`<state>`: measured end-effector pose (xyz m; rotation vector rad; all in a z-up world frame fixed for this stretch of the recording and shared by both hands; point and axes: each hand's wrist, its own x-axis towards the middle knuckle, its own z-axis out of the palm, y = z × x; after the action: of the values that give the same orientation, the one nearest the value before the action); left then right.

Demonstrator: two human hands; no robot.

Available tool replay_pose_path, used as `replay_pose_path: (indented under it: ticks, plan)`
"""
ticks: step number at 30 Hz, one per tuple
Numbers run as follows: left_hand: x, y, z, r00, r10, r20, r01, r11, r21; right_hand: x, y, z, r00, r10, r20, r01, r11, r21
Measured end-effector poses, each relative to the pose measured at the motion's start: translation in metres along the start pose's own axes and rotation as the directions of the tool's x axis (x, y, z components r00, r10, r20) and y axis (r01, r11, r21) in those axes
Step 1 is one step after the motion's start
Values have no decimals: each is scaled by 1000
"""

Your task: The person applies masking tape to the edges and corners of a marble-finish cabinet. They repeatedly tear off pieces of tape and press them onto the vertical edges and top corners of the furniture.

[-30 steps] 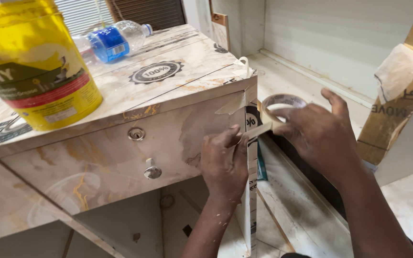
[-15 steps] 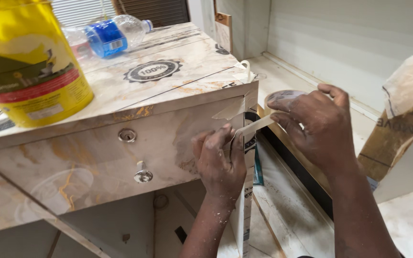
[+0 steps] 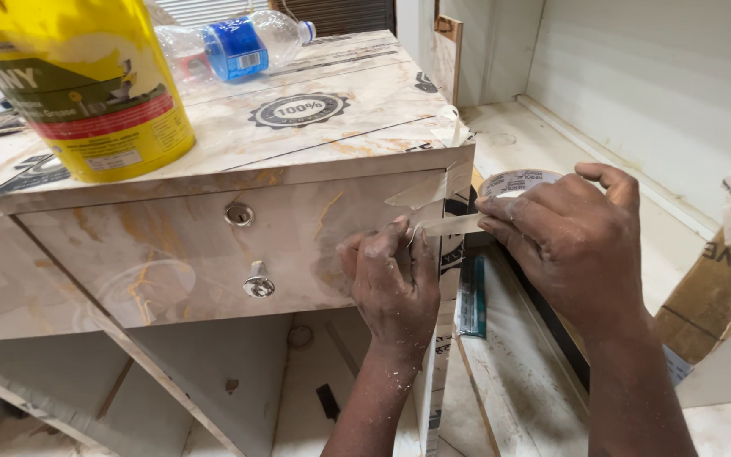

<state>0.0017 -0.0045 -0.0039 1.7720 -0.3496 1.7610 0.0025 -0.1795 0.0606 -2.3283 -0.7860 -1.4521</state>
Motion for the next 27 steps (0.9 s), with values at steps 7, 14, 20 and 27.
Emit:
replay_pose_path:
  ticks: [7,14,20,27]
  plan:
    - [1,3,3,1000,26,7,-26,1000,-1,0,5,-2,1000,12,3,-12,1000,-7]
    - [13,8,0,998,1,67,1,1000,-30,-2,7,-5,999,30,-13,-29,999,25]
    - [15,15,-2,988,-109,109,115,992,-52,-2,9,-6,998,60,5,-60,997,46]
    - [11,8,3,998,25,53,-25,1000,-2,-3,12,-1,999,52,15,-52,998,46]
